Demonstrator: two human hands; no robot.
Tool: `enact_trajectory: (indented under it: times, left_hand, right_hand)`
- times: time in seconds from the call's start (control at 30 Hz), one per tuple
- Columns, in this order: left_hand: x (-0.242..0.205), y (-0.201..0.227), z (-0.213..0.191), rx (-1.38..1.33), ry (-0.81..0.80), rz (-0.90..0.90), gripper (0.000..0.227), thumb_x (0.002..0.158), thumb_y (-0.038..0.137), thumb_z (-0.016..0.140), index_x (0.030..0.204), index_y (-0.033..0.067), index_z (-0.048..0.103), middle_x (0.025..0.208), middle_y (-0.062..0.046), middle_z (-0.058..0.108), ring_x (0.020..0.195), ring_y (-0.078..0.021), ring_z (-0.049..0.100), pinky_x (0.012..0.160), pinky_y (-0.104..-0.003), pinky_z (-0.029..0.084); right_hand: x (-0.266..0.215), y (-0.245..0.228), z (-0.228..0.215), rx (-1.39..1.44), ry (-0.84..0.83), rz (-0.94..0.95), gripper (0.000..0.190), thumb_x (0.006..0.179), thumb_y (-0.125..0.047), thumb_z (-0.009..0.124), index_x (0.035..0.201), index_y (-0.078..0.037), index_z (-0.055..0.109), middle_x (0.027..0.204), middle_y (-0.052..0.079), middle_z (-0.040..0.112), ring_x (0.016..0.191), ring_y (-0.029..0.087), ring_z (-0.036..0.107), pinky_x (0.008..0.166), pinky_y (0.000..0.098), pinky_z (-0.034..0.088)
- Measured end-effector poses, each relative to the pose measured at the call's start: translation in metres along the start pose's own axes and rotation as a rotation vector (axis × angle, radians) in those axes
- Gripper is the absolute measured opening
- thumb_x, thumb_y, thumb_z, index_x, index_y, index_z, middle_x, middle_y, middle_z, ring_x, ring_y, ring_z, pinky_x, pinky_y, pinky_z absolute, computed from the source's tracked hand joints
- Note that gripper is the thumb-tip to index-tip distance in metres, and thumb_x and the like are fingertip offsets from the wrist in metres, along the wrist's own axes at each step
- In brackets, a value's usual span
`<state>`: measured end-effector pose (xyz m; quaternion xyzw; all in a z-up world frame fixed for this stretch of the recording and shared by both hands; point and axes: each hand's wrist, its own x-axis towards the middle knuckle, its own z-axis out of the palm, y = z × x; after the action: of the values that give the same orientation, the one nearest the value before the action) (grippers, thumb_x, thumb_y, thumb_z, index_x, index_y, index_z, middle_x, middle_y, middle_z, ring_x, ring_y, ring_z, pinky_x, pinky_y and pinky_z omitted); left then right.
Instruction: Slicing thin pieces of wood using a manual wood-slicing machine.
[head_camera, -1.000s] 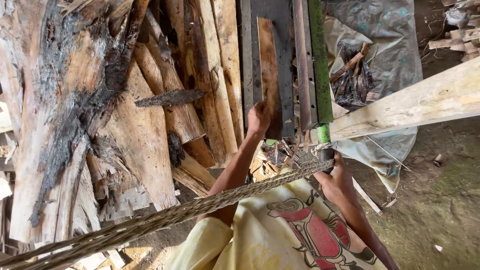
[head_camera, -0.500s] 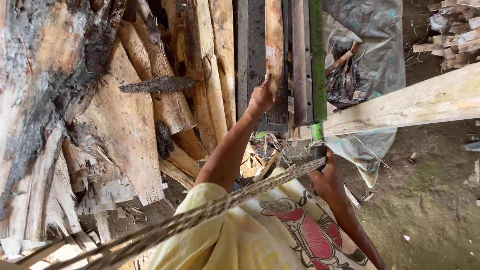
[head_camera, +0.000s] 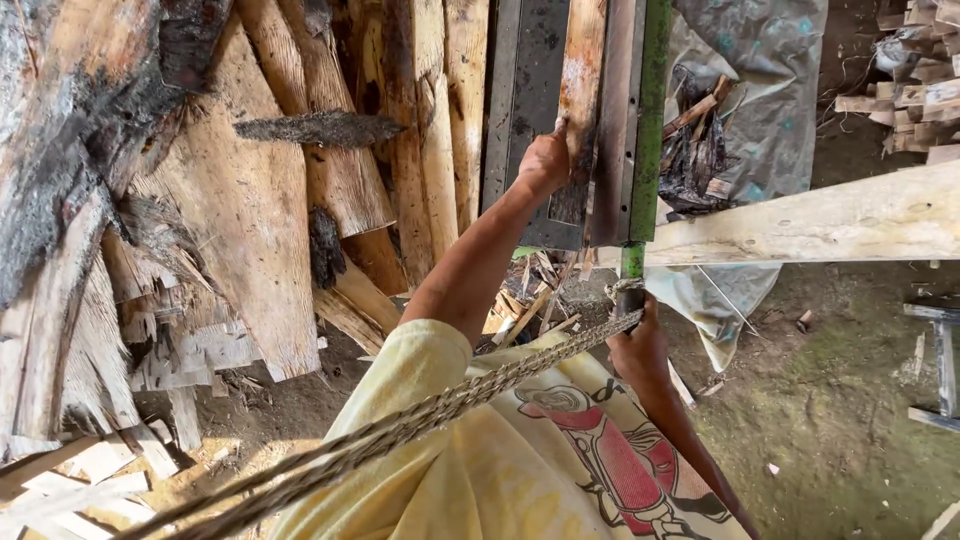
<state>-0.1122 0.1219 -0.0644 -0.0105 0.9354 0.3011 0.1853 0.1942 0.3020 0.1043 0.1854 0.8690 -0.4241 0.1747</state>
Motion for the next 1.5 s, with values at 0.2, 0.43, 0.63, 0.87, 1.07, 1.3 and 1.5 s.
enact_trajectory:
  times: [0.2, 0.43, 0.63, 0.87, 1.07, 1.3, 1.5]
  left_hand:
    - [0.014, -0.005, 0.016, 0.119, 0.017, 0.052, 0.067, 0.099, 0.002, 0.044, 0.162, 0.0047, 0.021, 0.110, -0.024, 0.072, 0.098, -0.0326, 0.075, 0.078, -0.040, 0.063]
    - [0.010, 0.007, 0.026, -0.227, 0.125, -0.114, 0.033, 0.111, 0.025, 0.040, 0.136, 0.0060, 0.053, 0.108, -0.026, 0.073, 0.102, -0.0411, 0.072, 0.085, -0.050, 0.059]
    - [-0.008, 0.014, -0.003, -0.208, 0.150, -0.117, 0.039, 0.102, 0.024, 0.047, 0.139, 0.0126, 0.051, 0.108, -0.023, 0.074, 0.100, -0.0393, 0.074, 0.084, -0.049, 0.060]
    - [-0.029, -0.016, -0.012, -0.276, 0.236, -0.024, 0.057, 0.101, 0.027, 0.056, 0.151, 0.0066, 0.040, 0.104, -0.027, 0.072, 0.096, -0.0443, 0.071, 0.082, -0.052, 0.058]
    - [-0.045, -0.031, -0.043, -0.177, 0.393, 0.050, 0.042, 0.078, 0.029, 0.078, 0.109, 0.0025, 0.071, 0.099, -0.024, 0.075, 0.095, -0.0409, 0.073, 0.084, -0.046, 0.060]
    - [-0.125, -0.069, -0.014, -0.210, 0.095, -0.030, 0.033, 0.077, 0.038, 0.082, 0.099, 0.0127, 0.078, 0.091, -0.013, 0.077, 0.082, -0.0303, 0.076, 0.075, -0.039, 0.062]
    - [-0.254, -0.100, 0.021, -1.012, 0.153, -0.139, 0.021, 0.094, 0.013, 0.074, 0.114, 0.0083, 0.069, 0.093, -0.005, 0.072, 0.080, -0.0151, 0.065, 0.065, -0.032, 0.055]
  right_hand:
    - [-0.034, -0.053, -0.037, -0.027, 0.013, 0.050, 0.066, 0.086, -0.002, 0.062, 0.148, -0.009, 0.041, 0.089, 0.015, 0.068, 0.057, 0.025, 0.068, 0.045, 0.0363, 0.058]
    - [0.038, 0.100, 0.023, -0.258, 0.088, -0.235, 0.044, 0.086, -0.008, 0.078, 0.122, -0.003, 0.053, 0.098, 0.014, 0.065, 0.080, 0.025, 0.064, 0.070, 0.0404, 0.057]
    - [0.056, 0.097, 0.062, -0.129, 0.160, -0.265, 0.052, 0.080, -0.005, 0.072, 0.128, -0.002, 0.051, 0.103, 0.021, 0.064, 0.091, 0.038, 0.064, 0.081, 0.0507, 0.053]
    - [0.029, 0.060, 0.030, -0.129, 0.146, -0.041, 0.052, 0.082, -0.012, 0.074, 0.129, -0.005, 0.051, 0.104, 0.021, 0.070, 0.093, 0.040, 0.069, 0.079, 0.0517, 0.054]
    - [0.020, 0.054, 0.031, -0.173, 0.140, -0.073, 0.064, 0.074, -0.009, 0.078, 0.132, -0.005, 0.050, 0.102, 0.024, 0.071, 0.092, 0.043, 0.071, 0.076, 0.0532, 0.056]
    - [0.010, 0.030, 0.018, -0.079, 0.075, -0.050, 0.061, 0.079, -0.012, 0.075, 0.133, -0.002, 0.048, 0.100, 0.026, 0.072, 0.086, 0.042, 0.073, 0.076, 0.0511, 0.058]
    - [0.011, 0.041, 0.017, -0.042, 0.086, -0.264, 0.058, 0.077, -0.012, 0.076, 0.128, 0.000, 0.051, 0.101, 0.022, 0.069, 0.085, 0.039, 0.072, 0.075, 0.0491, 0.058]
